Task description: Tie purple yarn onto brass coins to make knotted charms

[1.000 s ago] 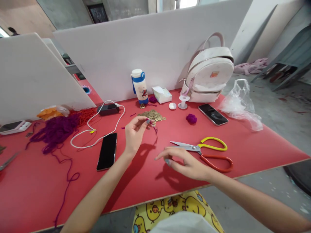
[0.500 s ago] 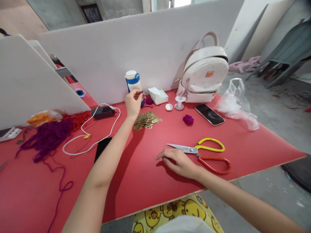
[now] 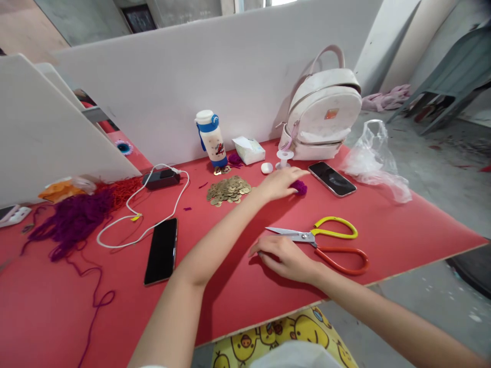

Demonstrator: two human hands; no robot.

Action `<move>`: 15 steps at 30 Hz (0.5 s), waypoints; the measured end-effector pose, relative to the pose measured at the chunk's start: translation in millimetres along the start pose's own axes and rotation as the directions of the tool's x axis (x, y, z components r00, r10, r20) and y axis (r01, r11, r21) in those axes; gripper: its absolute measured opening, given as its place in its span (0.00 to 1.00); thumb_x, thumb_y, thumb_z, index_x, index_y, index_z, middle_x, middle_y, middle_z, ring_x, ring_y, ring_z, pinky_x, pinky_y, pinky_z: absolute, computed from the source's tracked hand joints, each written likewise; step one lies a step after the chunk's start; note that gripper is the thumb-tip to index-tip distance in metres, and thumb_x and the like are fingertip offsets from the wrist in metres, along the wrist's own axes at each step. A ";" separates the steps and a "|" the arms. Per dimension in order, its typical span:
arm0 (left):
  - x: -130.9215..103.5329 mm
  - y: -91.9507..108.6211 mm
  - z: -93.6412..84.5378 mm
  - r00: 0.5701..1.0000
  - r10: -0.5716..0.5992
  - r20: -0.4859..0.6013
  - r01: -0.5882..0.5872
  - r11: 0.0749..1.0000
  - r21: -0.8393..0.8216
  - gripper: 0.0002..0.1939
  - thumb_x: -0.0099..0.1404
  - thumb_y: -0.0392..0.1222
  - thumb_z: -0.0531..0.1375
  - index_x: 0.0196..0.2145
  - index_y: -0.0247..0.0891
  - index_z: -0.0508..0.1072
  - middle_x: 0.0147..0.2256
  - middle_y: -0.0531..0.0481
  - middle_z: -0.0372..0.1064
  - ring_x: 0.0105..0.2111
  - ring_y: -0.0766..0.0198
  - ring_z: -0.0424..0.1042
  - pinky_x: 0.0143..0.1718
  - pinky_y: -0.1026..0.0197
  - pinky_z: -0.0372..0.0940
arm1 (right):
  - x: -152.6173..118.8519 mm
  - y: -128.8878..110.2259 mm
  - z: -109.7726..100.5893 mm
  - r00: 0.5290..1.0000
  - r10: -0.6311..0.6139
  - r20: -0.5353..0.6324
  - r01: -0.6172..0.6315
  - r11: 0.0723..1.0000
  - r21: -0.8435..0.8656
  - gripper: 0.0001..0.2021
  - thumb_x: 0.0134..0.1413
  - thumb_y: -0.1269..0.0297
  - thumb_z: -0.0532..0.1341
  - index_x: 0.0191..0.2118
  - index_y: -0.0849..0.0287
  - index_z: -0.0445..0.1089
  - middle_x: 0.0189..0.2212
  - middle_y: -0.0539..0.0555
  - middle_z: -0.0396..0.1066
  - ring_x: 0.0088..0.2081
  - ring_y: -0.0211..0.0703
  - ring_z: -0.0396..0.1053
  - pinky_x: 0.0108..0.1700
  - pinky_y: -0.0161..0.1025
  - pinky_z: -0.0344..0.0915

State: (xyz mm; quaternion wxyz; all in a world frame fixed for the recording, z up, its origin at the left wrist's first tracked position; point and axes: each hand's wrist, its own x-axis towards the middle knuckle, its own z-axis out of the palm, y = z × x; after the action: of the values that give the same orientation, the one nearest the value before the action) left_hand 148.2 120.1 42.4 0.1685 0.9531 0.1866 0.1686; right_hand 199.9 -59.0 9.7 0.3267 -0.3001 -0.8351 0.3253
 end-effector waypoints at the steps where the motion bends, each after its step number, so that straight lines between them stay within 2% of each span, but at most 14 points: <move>1: 4.5 6.6 9.0 0.999 -0.026 0.043 0.024 0.998 0.059 0.31 0.58 0.26 0.61 0.59 0.38 0.66 0.56 0.39 0.68 0.54 0.52 0.69 0.54 0.53 0.64 | -0.3 0.4 -0.3 1.000 -0.003 0.001 0.003 1.000 0.000 0.16 0.57 0.80 0.53 0.44 0.56 0.71 0.39 0.53 0.77 0.40 0.42 0.74 0.42 0.38 0.68; 3: 8.0 13.1 21.6 0.990 -0.116 0.082 0.101 0.981 0.166 0.25 0.59 0.27 0.60 0.55 0.35 0.69 0.51 0.37 0.71 0.51 0.51 0.70 0.49 0.54 0.65 | -1.1 1.4 -0.8 1.000 0.003 -0.005 -0.003 1.000 -0.017 0.16 0.57 0.79 0.53 0.44 0.57 0.71 0.38 0.54 0.77 0.39 0.43 0.74 0.42 0.38 0.68; 5: 2.8 12.6 26.1 0.980 -0.188 0.061 0.175 0.969 0.173 0.19 0.61 0.27 0.58 0.49 0.35 0.73 0.46 0.39 0.73 0.48 0.52 0.72 0.46 0.56 0.66 | -1.8 2.4 -0.9 1.000 0.011 -0.015 -0.011 0.999 -0.030 0.15 0.58 0.79 0.52 0.43 0.57 0.72 0.37 0.54 0.77 0.39 0.44 0.74 0.41 0.38 0.68; 8: -20.7 8.8 21.0 0.964 -0.260 -0.057 0.260 0.965 0.009 0.15 0.60 0.30 0.60 0.45 0.37 0.74 0.43 0.43 0.73 0.43 0.54 0.73 0.39 0.58 0.66 | -2.4 3.7 -0.2 0.997 0.035 -0.063 -0.037 0.999 -0.026 0.14 0.58 0.78 0.52 0.42 0.57 0.72 0.38 0.54 0.77 0.39 0.44 0.74 0.41 0.39 0.68; 10: -43.8 10.1 14.2 0.931 -0.334 -0.144 0.323 0.941 -0.098 0.12 0.59 0.33 0.62 0.42 0.38 0.74 0.40 0.45 0.74 0.38 0.57 0.73 0.36 0.59 0.65 | -2.6 4.8 -0.1 0.983 0.086 -0.163 -0.089 0.996 -0.017 0.14 0.58 0.78 0.52 0.41 0.57 0.71 0.37 0.54 0.76 0.38 0.43 0.74 0.41 0.39 0.68; 12: -69.8 16.1 7.5 0.899 -0.383 -0.211 0.346 0.918 -0.192 0.10 0.57 0.32 0.63 0.38 0.37 0.74 0.37 0.48 0.73 0.34 0.60 0.71 0.35 0.60 0.65 | -2.8 6.8 -1.5 0.940 0.140 -0.312 -0.145 0.989 0.007 0.12 0.59 0.76 0.52 0.41 0.57 0.70 0.35 0.53 0.74 0.36 0.42 0.72 0.40 0.39 0.68; 15: -109.2 31.3 0.9 0.836 -0.456 -0.306 0.353 0.873 -0.336 0.09 0.56 0.29 0.62 0.36 0.37 0.73 0.35 0.49 0.72 0.33 0.63 0.71 0.34 0.63 0.65 | -2.2 11.6 -6.6 0.810 0.171 -0.561 -0.189 0.982 0.026 0.11 0.60 0.72 0.54 0.46 0.56 0.68 0.40 0.57 0.69 0.41 0.44 0.70 0.41 0.41 0.69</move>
State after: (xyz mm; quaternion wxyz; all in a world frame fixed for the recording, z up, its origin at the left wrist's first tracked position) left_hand 62.5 47.4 25.4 0.2878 0.8095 0.3899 0.3315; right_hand 209.5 -51.3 4.1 0.5205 -0.4647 -0.6751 0.2395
